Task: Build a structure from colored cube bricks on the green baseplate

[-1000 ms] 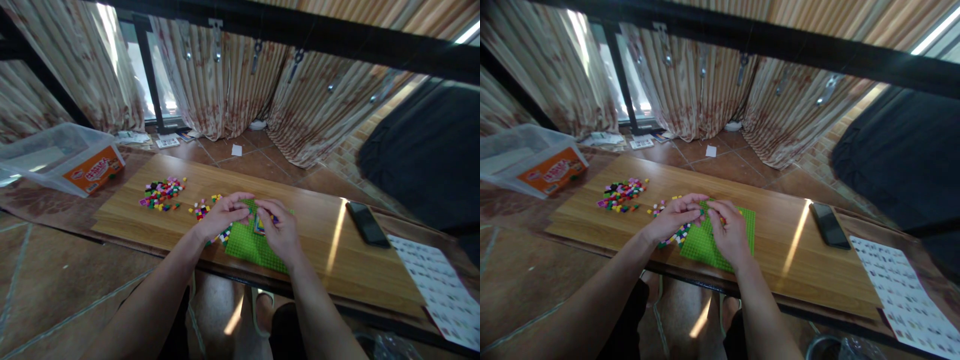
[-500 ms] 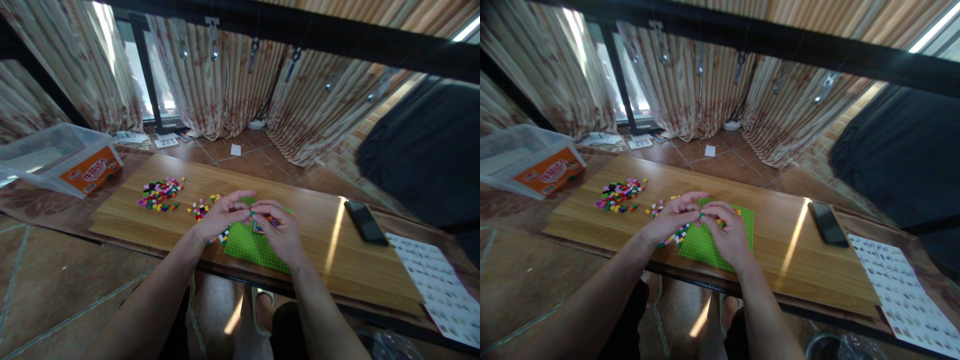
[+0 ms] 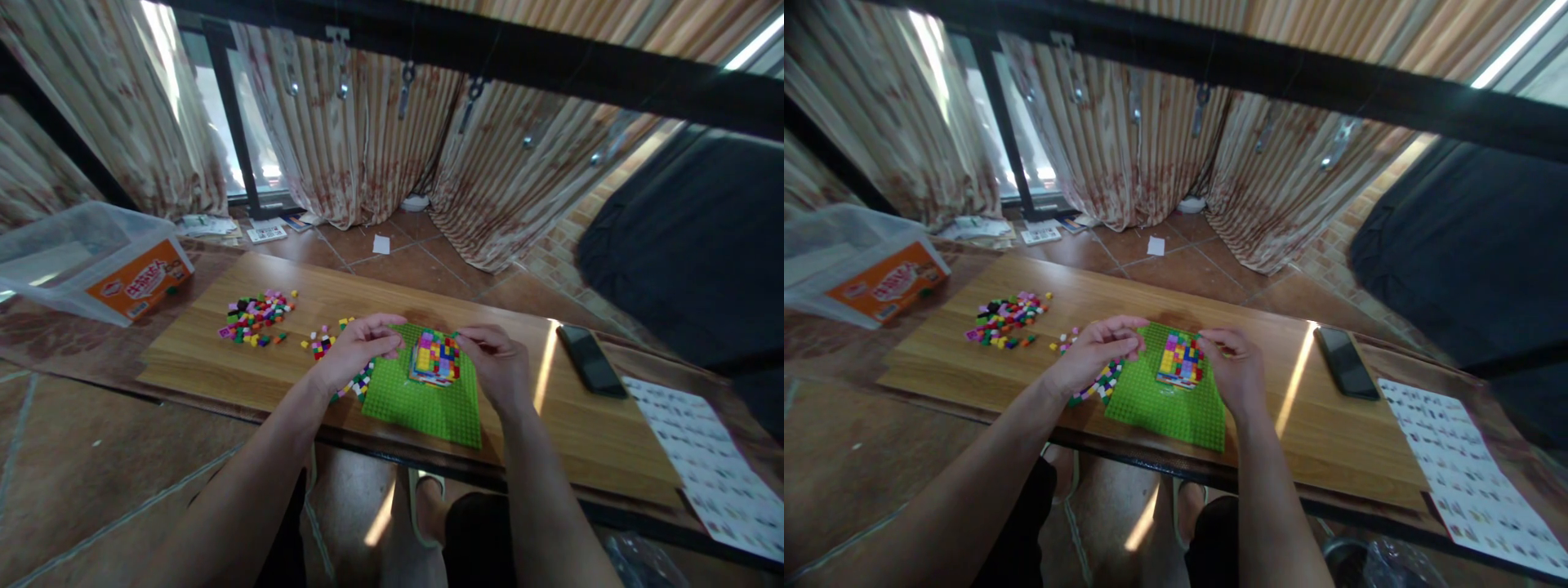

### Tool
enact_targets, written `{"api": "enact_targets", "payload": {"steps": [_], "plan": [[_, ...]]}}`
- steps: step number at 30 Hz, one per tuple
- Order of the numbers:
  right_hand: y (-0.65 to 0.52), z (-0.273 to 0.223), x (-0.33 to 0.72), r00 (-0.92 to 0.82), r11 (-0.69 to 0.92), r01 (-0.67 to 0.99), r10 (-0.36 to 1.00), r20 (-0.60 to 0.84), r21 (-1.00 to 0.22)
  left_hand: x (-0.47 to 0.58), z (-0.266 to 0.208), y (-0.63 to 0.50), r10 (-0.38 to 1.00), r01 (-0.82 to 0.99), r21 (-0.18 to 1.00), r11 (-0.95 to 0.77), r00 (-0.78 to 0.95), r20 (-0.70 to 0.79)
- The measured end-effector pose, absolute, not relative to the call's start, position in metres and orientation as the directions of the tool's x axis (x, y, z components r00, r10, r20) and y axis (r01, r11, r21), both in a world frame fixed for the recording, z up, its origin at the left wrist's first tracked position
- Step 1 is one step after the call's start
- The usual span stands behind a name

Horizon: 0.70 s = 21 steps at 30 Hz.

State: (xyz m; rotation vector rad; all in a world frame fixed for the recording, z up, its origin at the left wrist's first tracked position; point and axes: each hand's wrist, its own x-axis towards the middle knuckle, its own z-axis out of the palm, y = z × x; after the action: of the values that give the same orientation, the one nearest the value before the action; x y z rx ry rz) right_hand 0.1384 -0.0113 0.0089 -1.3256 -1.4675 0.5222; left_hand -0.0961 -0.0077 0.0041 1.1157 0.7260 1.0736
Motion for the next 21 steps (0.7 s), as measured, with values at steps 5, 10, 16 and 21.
{"api": "enact_targets", "payload": {"steps": [5, 10, 16, 21], "plan": [[-0.01, 0.001, 0.129, 0.11, 0.277, 0.479, 0.923, 0.369, -0.833, -0.096, 0.002, -0.007, 0.945, -0.291, 0.952, 0.098, 0.326, 0.003], [-0.01, 0.0, 0.123, 0.111, 0.268, 0.518, 0.92, 0.375, -0.812, -0.096, 0.002, -0.007, 0.947, -0.284, 0.952, 0.11, 0.32, -0.014], [-0.008, -0.004, 0.124, 0.136, 0.259, 0.469, 0.923, 0.359, -0.844, -0.097, 0.005, -0.008, 0.953, -0.292, 0.95, 0.111, 0.304, -0.018], [-0.005, -0.009, 0.123, 0.182, 0.218, 0.351, 0.938, 0.294, -0.911, -0.097, 0.004, -0.008, 0.951, -0.294, 0.948, 0.12, 0.308, -0.025]]}}
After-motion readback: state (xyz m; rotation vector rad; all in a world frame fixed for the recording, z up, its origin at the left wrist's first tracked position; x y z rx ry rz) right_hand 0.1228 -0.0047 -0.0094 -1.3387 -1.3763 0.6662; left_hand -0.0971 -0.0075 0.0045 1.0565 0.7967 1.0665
